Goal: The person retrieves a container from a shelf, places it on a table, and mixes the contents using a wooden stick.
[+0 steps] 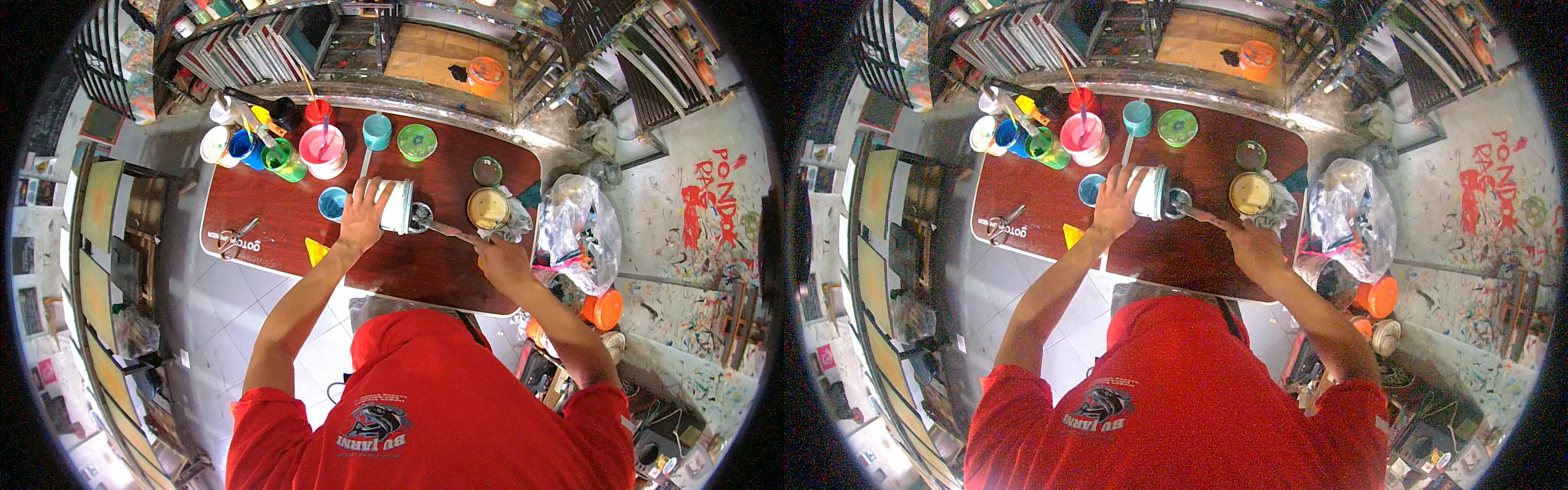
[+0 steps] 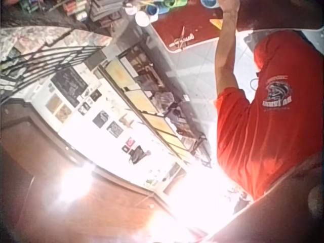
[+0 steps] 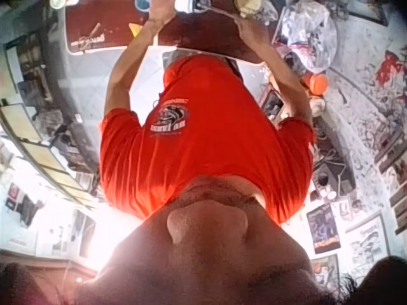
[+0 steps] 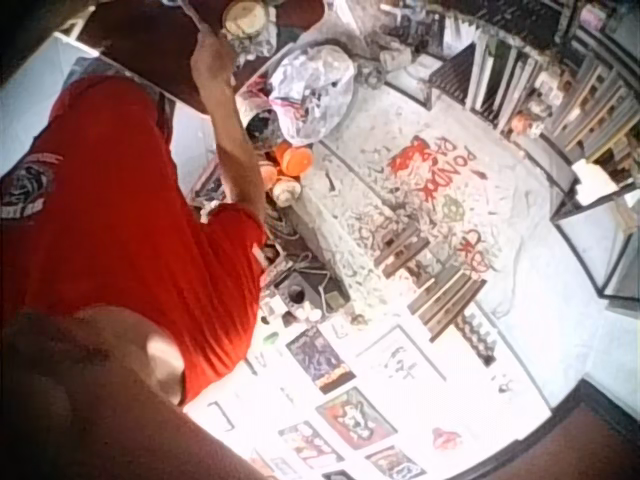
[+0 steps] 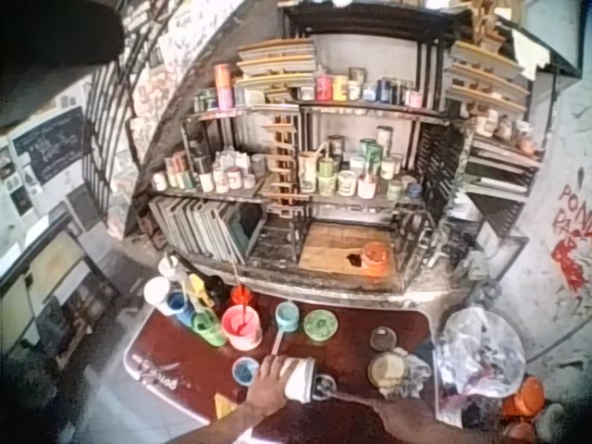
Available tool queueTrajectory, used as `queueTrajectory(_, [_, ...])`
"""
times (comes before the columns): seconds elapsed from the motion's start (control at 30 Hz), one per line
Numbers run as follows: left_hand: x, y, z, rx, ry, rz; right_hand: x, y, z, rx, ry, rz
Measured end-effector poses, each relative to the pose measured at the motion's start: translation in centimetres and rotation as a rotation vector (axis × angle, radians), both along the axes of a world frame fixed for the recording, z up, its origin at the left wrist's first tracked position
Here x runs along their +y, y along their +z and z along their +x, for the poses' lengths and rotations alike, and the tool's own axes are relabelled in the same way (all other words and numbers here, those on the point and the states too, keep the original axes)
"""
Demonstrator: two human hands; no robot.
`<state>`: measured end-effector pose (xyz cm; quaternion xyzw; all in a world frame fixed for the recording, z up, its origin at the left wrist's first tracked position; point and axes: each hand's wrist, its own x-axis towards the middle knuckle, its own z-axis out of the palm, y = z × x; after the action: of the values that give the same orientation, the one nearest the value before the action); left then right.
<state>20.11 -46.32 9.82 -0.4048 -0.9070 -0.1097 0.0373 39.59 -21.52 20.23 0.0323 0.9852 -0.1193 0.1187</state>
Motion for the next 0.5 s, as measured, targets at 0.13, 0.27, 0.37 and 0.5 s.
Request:
queueTrajectory(0.13, [0.2,0.6,-0.1,-0.007,-0.027,-0.010,1.1,-6.6,1.3,0.118,-0.226,-0.349])
queueTrajectory(0.27, [0.0,0.5,0.1,-0.014,-0.026,-0.039,0.7,-9.6,1.0,-0.004,-0.470,-0.565])
queueTrajectory(0.37, [0.1,0.0,0.0,0.017,-0.055,-0.076,0.7,-11.8,1.2,-0.157,-0.703,-0.739])
queueTrajectory(0.5, [0.2,-0.4,-0.1,0.024,-0.063,-0.025,2.0,-15.1,2.9,-0.057,-0.593,-0.710])
